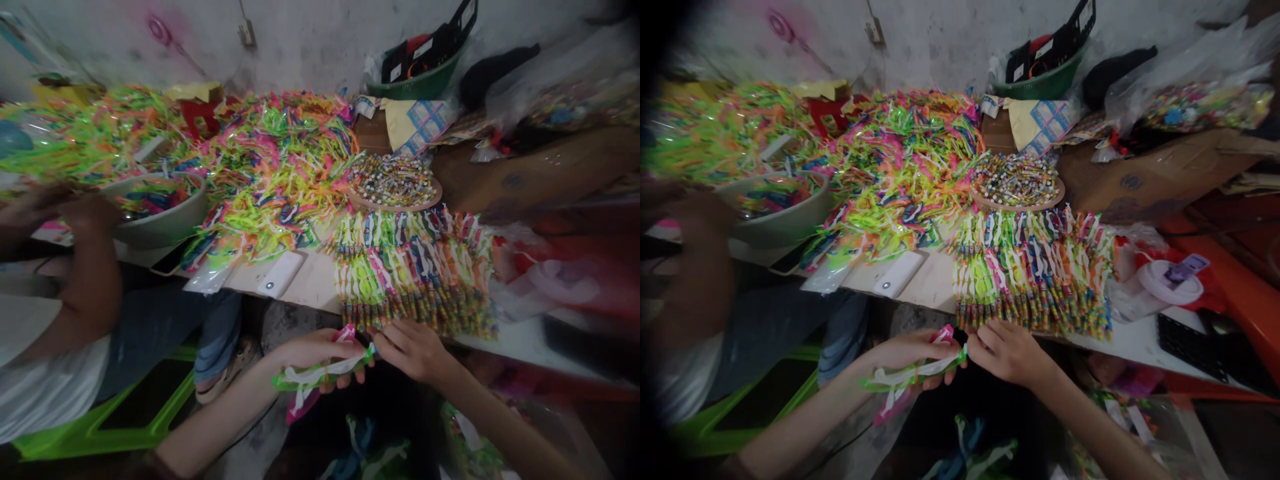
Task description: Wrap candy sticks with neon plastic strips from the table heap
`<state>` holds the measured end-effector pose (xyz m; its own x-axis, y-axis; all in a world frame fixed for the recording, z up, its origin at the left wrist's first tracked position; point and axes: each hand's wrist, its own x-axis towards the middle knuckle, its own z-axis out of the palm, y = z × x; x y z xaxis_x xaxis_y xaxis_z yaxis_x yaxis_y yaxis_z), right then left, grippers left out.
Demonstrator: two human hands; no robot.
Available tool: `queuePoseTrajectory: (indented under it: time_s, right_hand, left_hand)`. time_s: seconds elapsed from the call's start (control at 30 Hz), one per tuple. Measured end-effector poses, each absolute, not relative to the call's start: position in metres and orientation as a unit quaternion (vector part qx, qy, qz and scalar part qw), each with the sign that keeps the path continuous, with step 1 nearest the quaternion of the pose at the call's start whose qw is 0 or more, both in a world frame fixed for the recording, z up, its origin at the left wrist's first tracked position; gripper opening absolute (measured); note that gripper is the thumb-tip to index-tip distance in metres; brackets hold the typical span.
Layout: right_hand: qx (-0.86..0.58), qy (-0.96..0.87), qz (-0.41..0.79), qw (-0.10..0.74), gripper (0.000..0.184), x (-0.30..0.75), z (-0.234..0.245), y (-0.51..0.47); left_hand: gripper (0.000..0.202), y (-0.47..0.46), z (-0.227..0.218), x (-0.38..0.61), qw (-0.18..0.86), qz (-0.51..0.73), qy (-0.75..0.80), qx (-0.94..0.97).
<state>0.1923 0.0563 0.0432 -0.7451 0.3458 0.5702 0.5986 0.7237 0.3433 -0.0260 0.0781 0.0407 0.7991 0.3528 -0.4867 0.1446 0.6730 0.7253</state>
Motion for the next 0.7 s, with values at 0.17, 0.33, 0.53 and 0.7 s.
queuePoseTrajectory:
  time_s: [0.17, 0.33, 0.53, 0.7]
  right_hand:
    - [-0.239, -0.916, -0.238, 0.220, 0.012, 0.194, 0.052, 0.056]
    - [-0.199, -0.920, -0.227, 0.250, 0.017, 0.199, 0.073, 0.058]
    - [-0.219, -0.934, -0.203, 0.195, 0.016, 0.201, 0.075, 0.061]
    - [-0.374, -0.872, -0.166, 0.268, 0.033, 0.203, 0.045, 0.066]
  left_hand:
    - [0.034, 0.065, 0.052, -0.020, 0.866, 0.069, 0.348, 0.352]
    - [0.034, 0.049, 0.069, -0.010, 0.874, 0.124, 0.378, 0.280]
    - [0.036, 0.049, 0.064, -0.008, 0.847, 0.173, 0.387, 0.320]
    - [0.048, 0.074, 0.046, -0.024, 0.773, 0.223, 0.432, 0.407]
